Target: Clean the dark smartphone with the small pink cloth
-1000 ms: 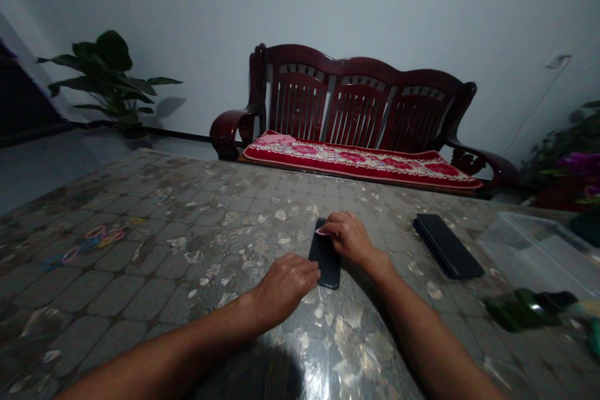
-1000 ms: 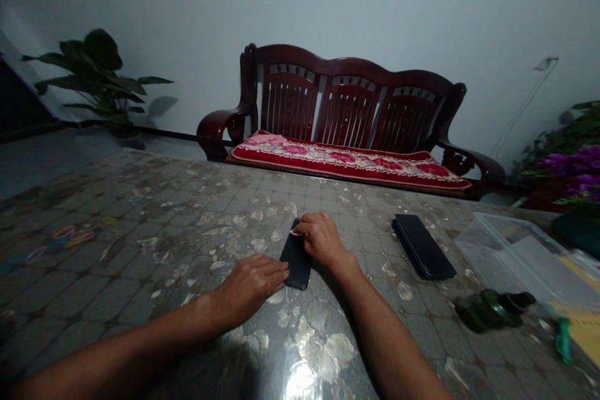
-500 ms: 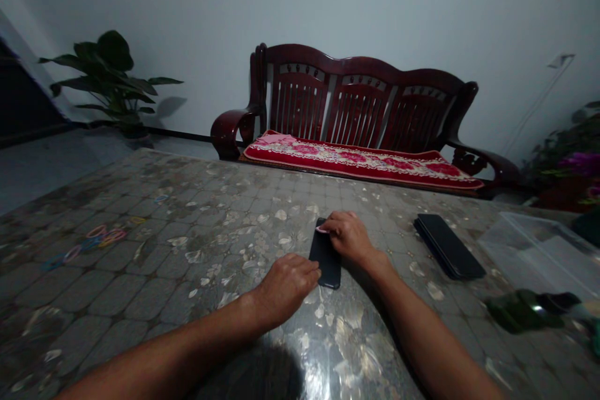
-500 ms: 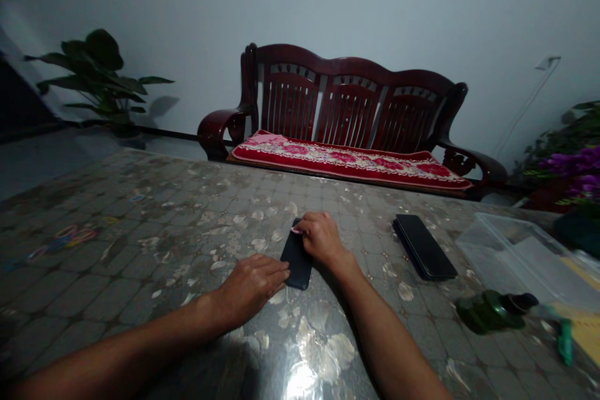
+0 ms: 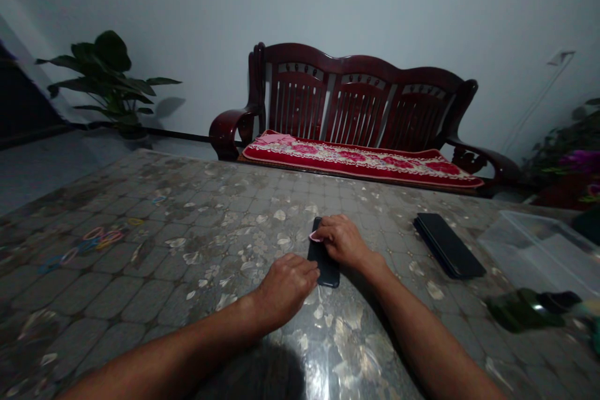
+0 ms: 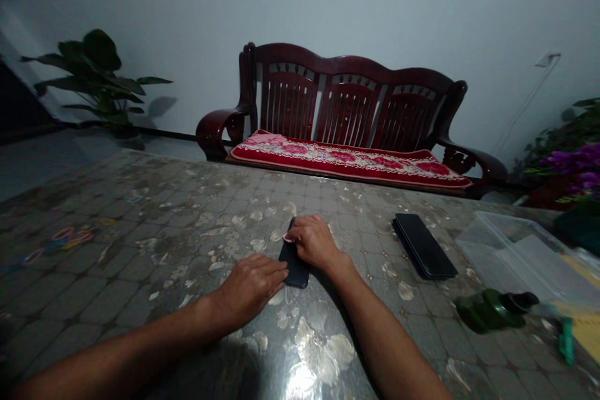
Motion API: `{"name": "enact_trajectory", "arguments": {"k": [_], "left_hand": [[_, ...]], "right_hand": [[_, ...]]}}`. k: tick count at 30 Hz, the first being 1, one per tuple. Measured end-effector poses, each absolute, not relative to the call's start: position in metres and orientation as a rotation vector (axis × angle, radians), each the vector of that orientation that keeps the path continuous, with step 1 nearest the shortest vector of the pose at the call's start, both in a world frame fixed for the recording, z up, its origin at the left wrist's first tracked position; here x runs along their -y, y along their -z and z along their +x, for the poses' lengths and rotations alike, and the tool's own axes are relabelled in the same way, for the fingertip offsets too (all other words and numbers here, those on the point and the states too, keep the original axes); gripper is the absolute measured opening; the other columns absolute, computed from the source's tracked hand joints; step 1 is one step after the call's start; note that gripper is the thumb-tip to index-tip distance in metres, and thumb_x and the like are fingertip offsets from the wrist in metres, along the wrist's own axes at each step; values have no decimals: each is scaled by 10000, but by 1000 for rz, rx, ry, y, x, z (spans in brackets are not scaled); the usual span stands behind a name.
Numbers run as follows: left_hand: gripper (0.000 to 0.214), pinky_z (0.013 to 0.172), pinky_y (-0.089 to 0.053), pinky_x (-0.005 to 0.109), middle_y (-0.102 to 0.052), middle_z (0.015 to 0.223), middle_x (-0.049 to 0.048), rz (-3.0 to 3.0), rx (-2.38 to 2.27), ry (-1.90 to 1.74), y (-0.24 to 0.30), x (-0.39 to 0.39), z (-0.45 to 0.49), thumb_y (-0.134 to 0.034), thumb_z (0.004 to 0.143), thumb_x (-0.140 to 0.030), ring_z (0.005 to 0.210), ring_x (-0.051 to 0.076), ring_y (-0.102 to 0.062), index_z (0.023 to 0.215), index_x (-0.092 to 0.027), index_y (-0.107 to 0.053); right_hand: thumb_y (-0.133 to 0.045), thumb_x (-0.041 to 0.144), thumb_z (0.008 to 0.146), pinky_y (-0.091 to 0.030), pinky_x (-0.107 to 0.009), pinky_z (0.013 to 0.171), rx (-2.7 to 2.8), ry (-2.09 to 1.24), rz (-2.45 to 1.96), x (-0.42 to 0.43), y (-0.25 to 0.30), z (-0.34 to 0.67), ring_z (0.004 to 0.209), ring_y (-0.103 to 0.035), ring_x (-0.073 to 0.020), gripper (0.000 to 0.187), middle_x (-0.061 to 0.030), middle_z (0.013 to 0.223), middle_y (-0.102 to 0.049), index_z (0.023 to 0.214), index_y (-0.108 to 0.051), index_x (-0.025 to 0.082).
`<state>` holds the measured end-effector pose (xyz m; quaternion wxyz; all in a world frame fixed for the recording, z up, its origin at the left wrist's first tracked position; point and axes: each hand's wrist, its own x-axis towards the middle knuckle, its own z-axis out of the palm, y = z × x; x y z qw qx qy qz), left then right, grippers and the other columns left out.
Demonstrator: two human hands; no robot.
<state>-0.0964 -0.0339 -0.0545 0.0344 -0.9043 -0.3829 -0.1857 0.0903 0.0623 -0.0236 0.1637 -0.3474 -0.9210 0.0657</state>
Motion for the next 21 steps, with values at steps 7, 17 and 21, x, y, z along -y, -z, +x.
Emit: {"name": "enact_trajectory", "arguments": {"k": [7,17,21], "left_hand": [[156,840,-524,351,-754,1086,94,-2756,1298,402,47,33,-94,-584,932,-137,920,219,-706,1018,-158,-714],[158,807,-526,353,-745,1049,105,-2723,1301,313,47,28,-97,-576,931,-121,895,224,-693,1009,-158,-709],[138,804,-523,347,-747,1036,97,-2715,1293,360,49,26,-101,-587,928,-113,876,216,-695,988,-163,-701]], "right_hand": [[-536,66,904,-333,-320,836,2393,-50,-1284,-77,28,96,926,-603,-193,328,-46,962,-721,993,-788,255],[-544,68,903,-331,-326,823,2507,-62,-1203,-75,31,89,898,-586,-202,317,-57,935,-713,990,-789,248],[-565,47,871,-337,-320,806,2551,-138,-1070,-68,28,91,876,-597,-192,312,-41,875,-710,946,-792,246]]}}
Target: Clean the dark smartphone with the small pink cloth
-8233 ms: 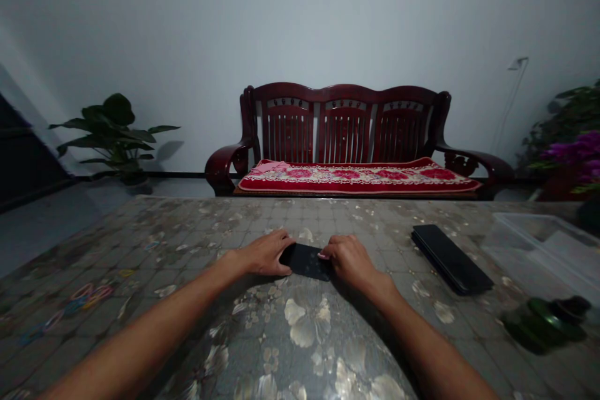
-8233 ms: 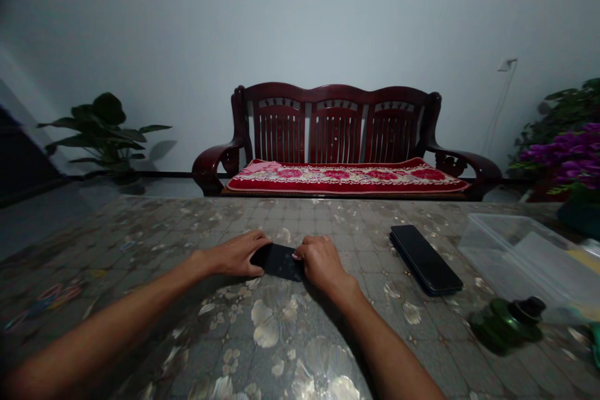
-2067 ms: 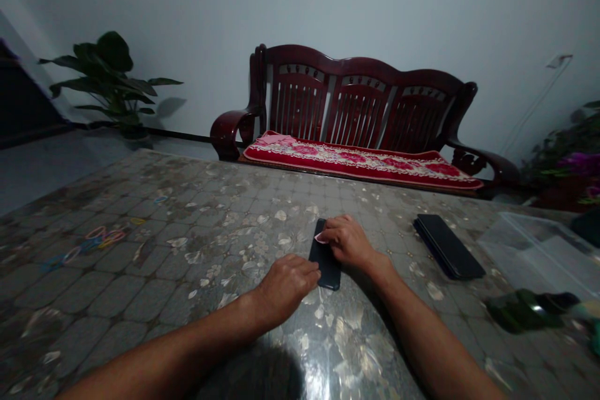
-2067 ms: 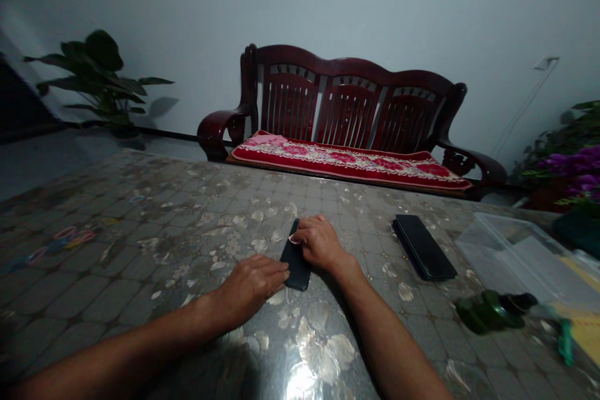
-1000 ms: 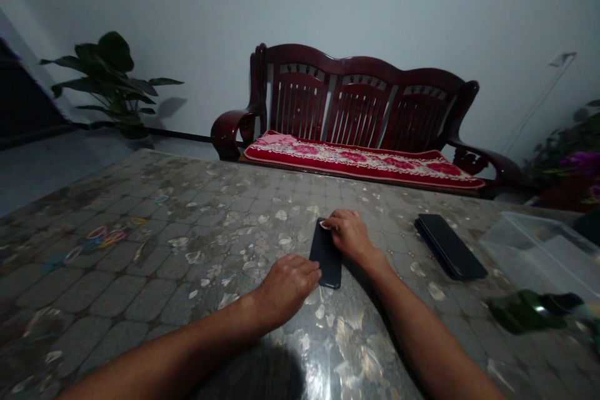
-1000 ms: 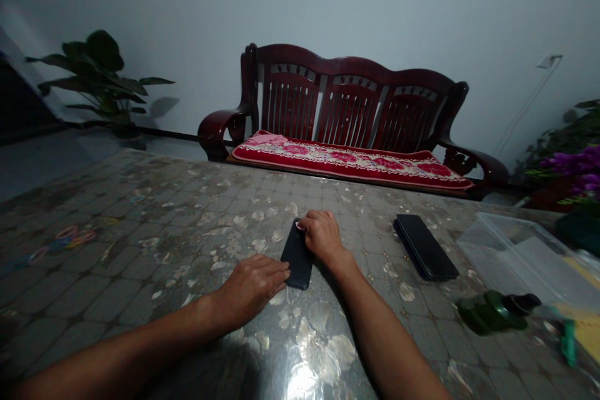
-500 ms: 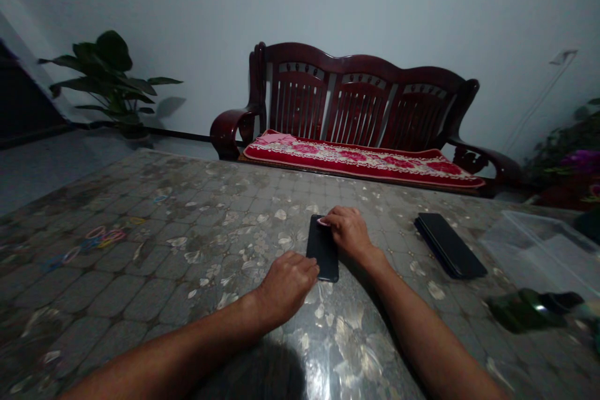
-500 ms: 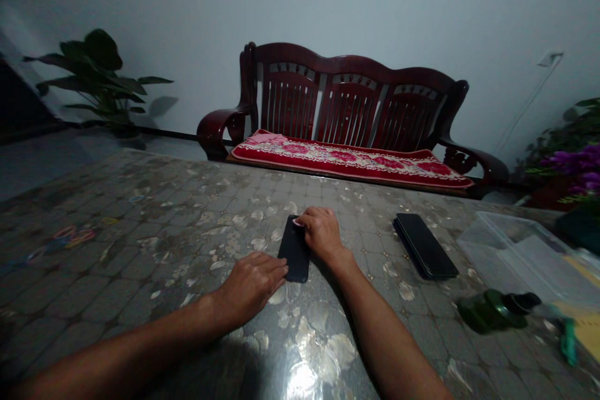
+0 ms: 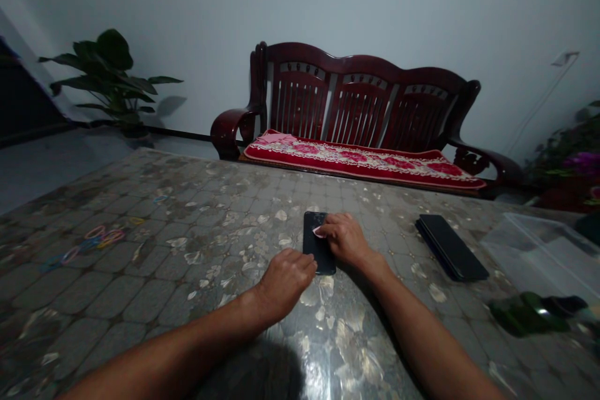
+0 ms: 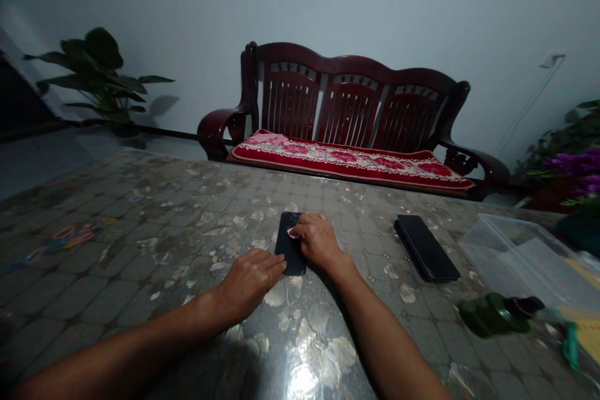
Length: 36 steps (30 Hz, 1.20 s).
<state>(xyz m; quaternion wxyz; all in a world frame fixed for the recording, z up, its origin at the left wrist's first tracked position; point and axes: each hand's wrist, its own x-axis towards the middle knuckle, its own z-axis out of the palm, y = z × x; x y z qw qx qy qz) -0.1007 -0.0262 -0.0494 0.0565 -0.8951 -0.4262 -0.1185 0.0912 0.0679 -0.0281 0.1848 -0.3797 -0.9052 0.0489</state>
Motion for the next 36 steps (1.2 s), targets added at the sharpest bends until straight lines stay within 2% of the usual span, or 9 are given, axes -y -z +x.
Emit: {"name": "enact_trajectory", "arguments": {"k": [4,14,25,36], "left_hand": [[157,812,-531,357,-749,1095,96,-2706,1268,348,49,22,-106,-613,914,-98,907,228,-706,1023,-161,-706],[157,812,-538,359,-760,1108,81,-2688,1199,487,57,15,-113,-617,931,-135,926,230,-719,1043,-177,-719],[121,812,-531,340,-771,1034,68,-2704,1243,643,58,14,-113,-632,918,-164,882,215,-713,985,-187,-729],[126,840,-532,333,-766,1002,57,-2758,1267,630,52,12,-114,-620,931,-211,897,210,-706,985,-196,-734]], "right_hand": [[-544,11,868,-346,-311,820,2437,-171,-1156,-71,29,92,894,-622,-180,356,-30,916,-729,953,-792,252],[-528,89,913,-354,-305,814,2393,-82,-1343,-99,30,94,905,-615,-190,315,-56,955,-733,985,-794,241],[-544,38,825,-343,-320,801,2497,-46,-991,-84,42,103,856,-594,-184,332,-39,863,-697,944,-782,237],[-537,98,924,-338,-344,840,2411,11,-1270,-99,38,85,914,-588,-207,300,-65,981,-723,1007,-786,243]]}}
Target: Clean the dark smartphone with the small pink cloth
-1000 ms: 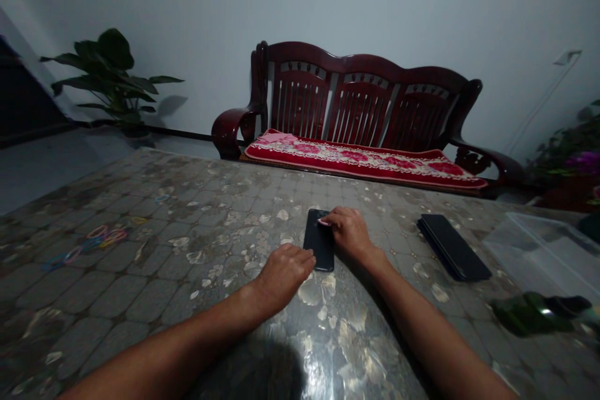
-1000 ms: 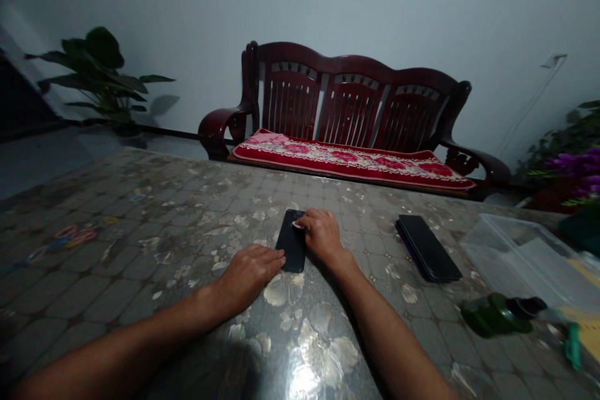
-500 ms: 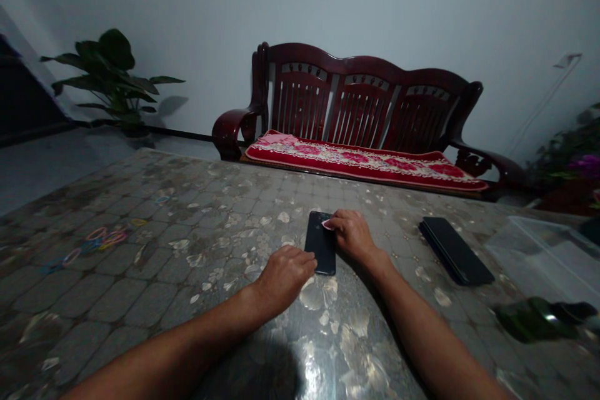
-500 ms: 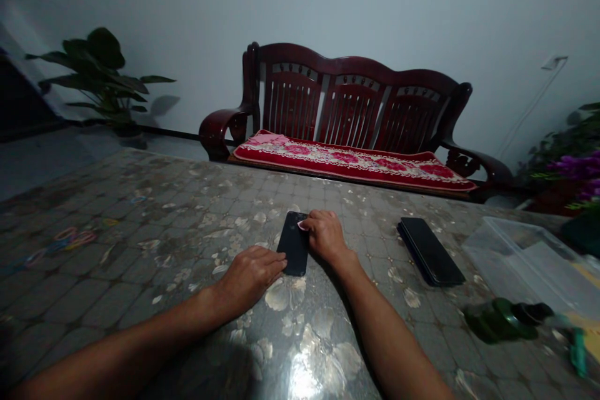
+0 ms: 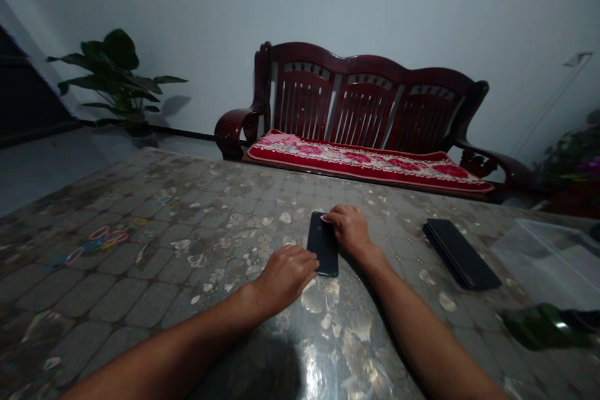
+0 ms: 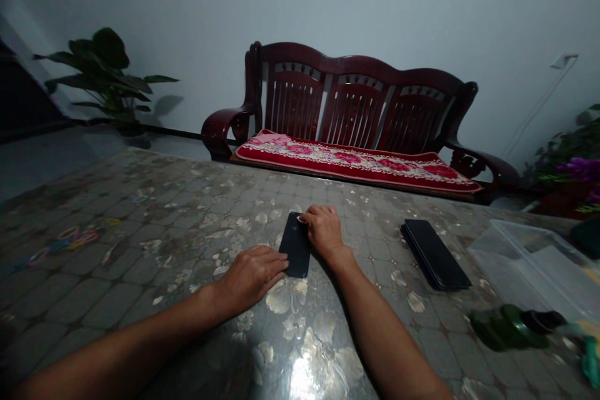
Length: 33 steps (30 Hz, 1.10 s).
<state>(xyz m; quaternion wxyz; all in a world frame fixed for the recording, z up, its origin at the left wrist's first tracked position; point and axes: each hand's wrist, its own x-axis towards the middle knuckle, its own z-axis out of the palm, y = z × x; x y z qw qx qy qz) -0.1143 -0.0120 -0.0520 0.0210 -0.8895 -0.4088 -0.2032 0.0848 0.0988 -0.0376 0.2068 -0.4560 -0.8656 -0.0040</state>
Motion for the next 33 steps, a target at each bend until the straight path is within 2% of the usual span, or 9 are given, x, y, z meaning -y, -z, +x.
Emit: {"name": "enact_trajectory", "arguments": {"k": [7,17,25,33], "left_hand": [[135,869,-539,340,-769,1029,64,-2770,1314,630,52,13,-114,-629,927,-216,932,210,-716,1008,-201,-735],[149,867,-545,363,-769,1072,59,-2768,1307,623,51,13,-114,-654,902,-196,954,227,-719,1027,-201,-735],[134,859,-547,368,-772,1050,46,-2765,1318,608,49,14,-113,-648,910,-195,944,231,-721,1017,-203,-728],[130,873,-545,360,-768,1079,58,-2761,1307,609,51,13,-114,-669,904,-205,948,224,-722,1019,-201,-731]], "right_hand": [[-560,48,848,-340,-340,842,2561,-44,-1111,-83,32,82,878,-588,-200,320,-53,897,-706,977,-786,234],[-548,71,897,-337,-351,866,2457,17,-1281,-90,35,84,925,-583,-211,321,-65,989,-717,1025,-785,246],[-556,44,835,-330,-349,847,2574,-36,-1012,-76,31,84,878,-590,-196,319,-54,890,-704,956,-785,230],[-534,80,905,-332,-347,860,2425,6,-1333,-85,32,75,922,-601,-207,329,-70,992,-723,1037,-783,249]]}}
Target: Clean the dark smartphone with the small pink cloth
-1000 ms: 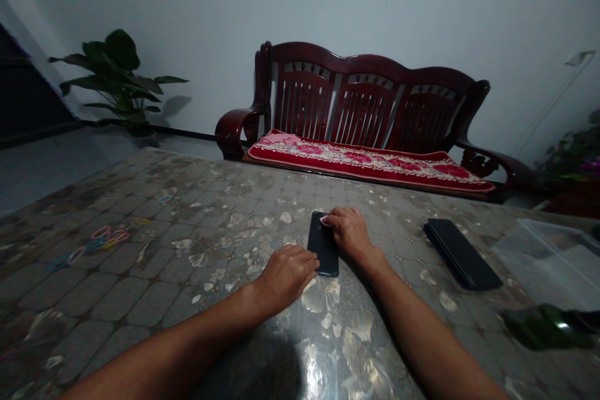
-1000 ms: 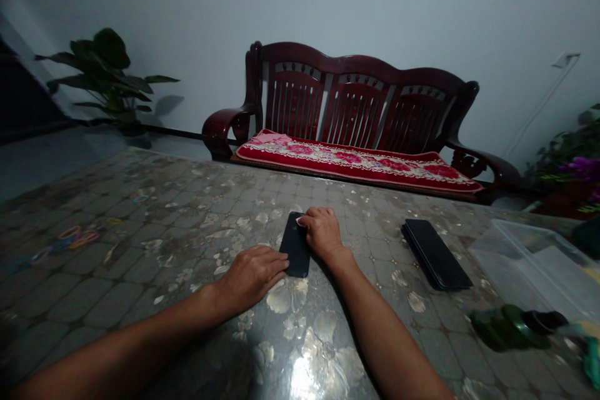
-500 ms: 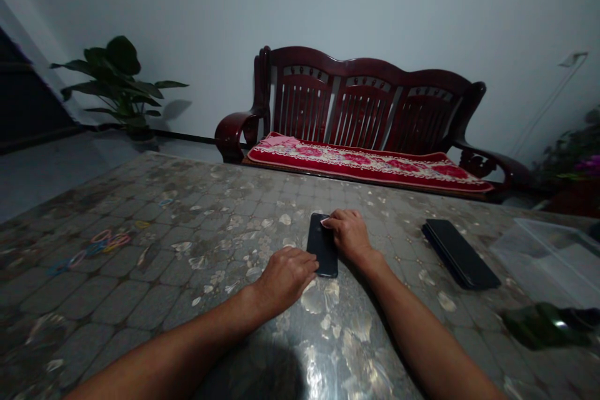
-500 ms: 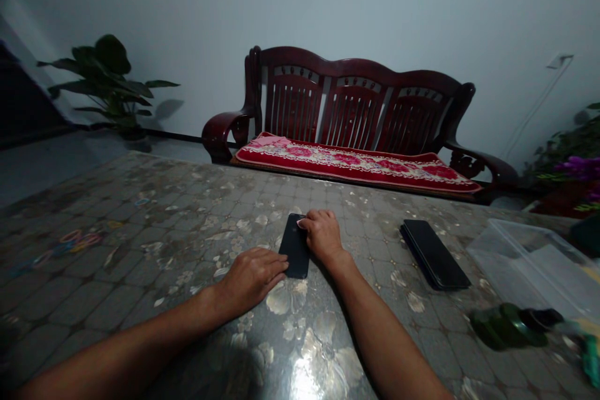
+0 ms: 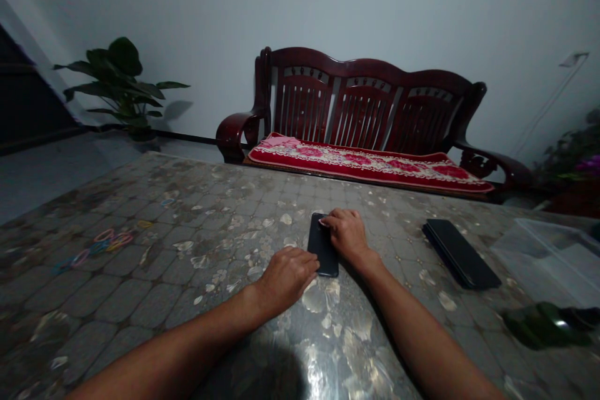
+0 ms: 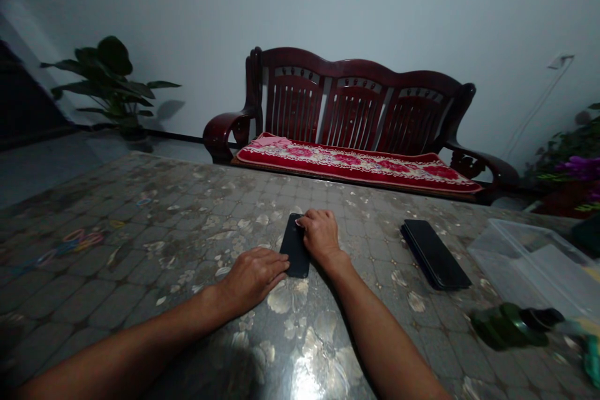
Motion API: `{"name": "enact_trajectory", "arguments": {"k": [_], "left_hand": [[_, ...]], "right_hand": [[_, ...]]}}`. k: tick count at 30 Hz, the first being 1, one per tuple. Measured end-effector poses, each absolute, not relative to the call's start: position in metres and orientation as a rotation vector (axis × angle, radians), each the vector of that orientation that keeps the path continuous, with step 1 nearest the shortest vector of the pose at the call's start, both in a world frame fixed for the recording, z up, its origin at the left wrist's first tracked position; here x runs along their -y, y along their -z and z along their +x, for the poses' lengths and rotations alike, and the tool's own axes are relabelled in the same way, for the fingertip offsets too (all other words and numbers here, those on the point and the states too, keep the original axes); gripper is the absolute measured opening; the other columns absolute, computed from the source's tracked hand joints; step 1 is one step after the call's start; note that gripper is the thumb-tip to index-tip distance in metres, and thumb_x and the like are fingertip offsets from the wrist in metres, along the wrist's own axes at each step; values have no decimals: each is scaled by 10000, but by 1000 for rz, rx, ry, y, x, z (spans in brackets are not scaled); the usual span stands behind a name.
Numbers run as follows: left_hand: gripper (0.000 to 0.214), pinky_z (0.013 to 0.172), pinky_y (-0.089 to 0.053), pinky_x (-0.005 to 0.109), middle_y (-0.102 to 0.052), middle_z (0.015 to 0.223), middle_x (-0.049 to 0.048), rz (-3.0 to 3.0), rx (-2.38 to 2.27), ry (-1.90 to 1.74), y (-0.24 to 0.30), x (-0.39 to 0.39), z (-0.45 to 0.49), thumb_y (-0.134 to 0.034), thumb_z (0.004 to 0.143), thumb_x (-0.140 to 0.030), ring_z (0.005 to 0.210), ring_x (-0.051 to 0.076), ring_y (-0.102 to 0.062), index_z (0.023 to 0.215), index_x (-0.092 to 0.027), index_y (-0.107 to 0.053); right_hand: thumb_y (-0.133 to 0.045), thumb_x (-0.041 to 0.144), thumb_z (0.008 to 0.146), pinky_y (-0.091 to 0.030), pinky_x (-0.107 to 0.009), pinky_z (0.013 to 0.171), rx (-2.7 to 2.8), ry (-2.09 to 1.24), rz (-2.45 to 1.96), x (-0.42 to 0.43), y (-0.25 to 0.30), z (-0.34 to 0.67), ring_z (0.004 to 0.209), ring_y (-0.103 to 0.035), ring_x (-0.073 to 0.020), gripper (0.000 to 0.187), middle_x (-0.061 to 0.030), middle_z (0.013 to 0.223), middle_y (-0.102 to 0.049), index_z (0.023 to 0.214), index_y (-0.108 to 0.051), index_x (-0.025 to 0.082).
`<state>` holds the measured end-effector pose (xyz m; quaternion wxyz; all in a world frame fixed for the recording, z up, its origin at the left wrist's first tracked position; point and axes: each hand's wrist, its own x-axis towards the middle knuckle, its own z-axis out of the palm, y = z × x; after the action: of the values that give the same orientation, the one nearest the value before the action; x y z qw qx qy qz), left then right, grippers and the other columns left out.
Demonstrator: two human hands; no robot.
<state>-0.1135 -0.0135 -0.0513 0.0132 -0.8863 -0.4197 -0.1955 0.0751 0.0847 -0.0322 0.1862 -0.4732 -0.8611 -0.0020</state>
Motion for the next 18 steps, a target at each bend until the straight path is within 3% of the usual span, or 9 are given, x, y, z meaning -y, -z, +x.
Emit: {"name": "enact_trajectory", "arguments": {"k": [11,18], "left_hand": [[157,855,-535,325,-759,978,65,-2769,1292,560,48,13,-114,-577,960,-208,913,203,-704,1009,-193,-725],[142,854,-530,326,-760,1040,66,-2761,1284,582,51,13,-113,-601,948,-212,926,204,-703,1006,-198,-730]], "right_hand": [[-548,0,791,-353,-332,854,2607,-165,-937,-75,27,77,883,-612,-184,379,-30,878,-714,950,-789,246],[-522,21,862,-358,-326,854,2423,-128,-1223,-82,33,77,937,-616,-191,379,-50,970,-726,1013,-784,250]]}}
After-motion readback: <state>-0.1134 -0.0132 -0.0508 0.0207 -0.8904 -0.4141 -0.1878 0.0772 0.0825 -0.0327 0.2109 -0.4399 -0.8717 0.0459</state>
